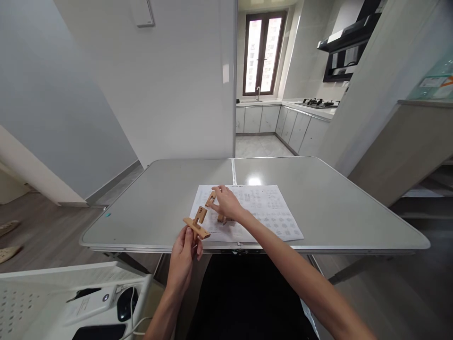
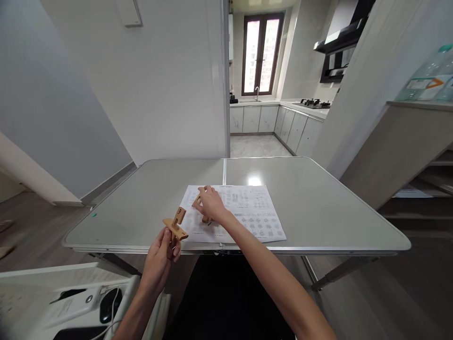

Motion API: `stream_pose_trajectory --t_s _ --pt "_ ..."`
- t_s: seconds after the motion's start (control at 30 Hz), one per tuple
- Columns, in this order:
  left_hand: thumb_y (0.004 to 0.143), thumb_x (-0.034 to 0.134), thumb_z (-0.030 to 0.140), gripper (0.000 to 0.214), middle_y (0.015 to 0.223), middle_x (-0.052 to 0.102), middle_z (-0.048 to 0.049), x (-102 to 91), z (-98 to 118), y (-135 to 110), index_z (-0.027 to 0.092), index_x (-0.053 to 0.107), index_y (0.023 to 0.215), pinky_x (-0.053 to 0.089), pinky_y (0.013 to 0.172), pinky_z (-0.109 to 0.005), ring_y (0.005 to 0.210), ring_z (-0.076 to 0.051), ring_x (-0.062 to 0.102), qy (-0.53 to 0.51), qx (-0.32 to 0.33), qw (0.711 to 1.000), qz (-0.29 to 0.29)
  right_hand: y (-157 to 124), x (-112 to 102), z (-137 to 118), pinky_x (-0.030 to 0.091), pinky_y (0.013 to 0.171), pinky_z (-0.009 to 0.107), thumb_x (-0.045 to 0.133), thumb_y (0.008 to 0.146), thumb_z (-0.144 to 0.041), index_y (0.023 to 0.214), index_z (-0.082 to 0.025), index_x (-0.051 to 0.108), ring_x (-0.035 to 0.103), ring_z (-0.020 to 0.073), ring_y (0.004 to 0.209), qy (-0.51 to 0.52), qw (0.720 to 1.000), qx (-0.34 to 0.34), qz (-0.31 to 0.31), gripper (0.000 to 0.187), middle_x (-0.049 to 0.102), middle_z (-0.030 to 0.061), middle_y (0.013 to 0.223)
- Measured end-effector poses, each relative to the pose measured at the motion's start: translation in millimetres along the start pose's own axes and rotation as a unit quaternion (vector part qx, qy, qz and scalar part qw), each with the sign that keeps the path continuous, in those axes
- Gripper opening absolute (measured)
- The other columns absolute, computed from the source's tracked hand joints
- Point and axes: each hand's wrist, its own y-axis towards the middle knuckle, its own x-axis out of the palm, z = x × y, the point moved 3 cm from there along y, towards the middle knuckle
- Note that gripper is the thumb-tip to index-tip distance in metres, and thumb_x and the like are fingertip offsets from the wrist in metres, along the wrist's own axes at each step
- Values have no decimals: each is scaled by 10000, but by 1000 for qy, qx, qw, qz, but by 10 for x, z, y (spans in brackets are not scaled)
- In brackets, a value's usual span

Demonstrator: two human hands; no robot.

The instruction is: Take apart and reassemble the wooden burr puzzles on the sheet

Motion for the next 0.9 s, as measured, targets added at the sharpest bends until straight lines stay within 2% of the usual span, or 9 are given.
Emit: stream_pose_trajectory --t_s 0.1,0.2,0.3,0.43,0.53,0.67,0.73,0.77,0.9 --pt "873 767 553 538 816 625 33 -3 43 -25 190 586 1228 402 461 -181 513 -58 462 -13 0 1000 -9 238 155 86 435 1113 524 868 830 -327 1374 -110 582 524 379 1350 -35 999 -4 -38 653 563 234 1438" --pt "865 790 504 691 898 680 10 0 89 -49 246 480 1427 433 483 -200 526 -71 506 -24 -1 999 -24 326 284 118 568 980 492 722 979 -362 1349 -164 612 656 286 1176 -43 998 -4 -54 434 631 132 1363" --pt "879 784 473 678 921 694 -5 -6 105 -63 260 466 1438 446 498 -213 534 -79 524 -24 3 999 -36 336 325 95 586 952 482 677 1011 -364 1315 -177 634 677 262 1130 -17 999 0 -45 360 652 105 1329" --pt "914 751 469 594 927 701 -13 -20 101 -72 249 473 1390 456 518 -218 547 -83 538 -18 21 999 -39 234 187 -1 481 1084 528 821 857 -485 1235 -104 670 598 358 1268 76 997 16 1 557 682 214 1286" --pt "922 744 465 578 942 711 -15 -13 131 -94 252 452 1373 469 536 -223 557 -88 550 -12 44 999 -21 -45 -10 -131 554 1004 456 617 981 -569 1358 -107 582 682 289 1171 184 982 29 42 597 695 212 1296" --pt "903 760 470 583 973 739 -28 29 209 -162 262 441 1345 490 556 -245 551 -95 563 1 67 998 23 -655 -248 -412 588 988 411 410 1058 -609 1381 -190 564 696 239 1201 325 943 0 73 551 686 151 1376" --pt "917 743 474 569 981 750 -33 64 254 -208 274 439 1354 507 573 -256 559 -101 580 16 79 996 38 -944 -310 -550 573 1032 488 629 963 -615 1296 -217 638 680 299 1239 494 866 -6 79 519 704 134 1353" --pt "925 733 474 563 988 755 -34 87 278 -233 283 433 1363 516 581 -260 565 -104 589 23 86 995 42 -1061 -327 -610 558 1062 514 709 907 -618 1268 -234 663 668 315 1261 532 842 -3 90 530 709 118 1347" --pt "925 734 445 545 950 761 -15 217 385 -337 301 420 1347 540 600 -267 555 -108 603 40 109 992 48 -1329 -322 -790 473 1182 548 830 806 -591 1277 -262 669 597 328 1363 576 808 -7 121 597 671 102 1399"
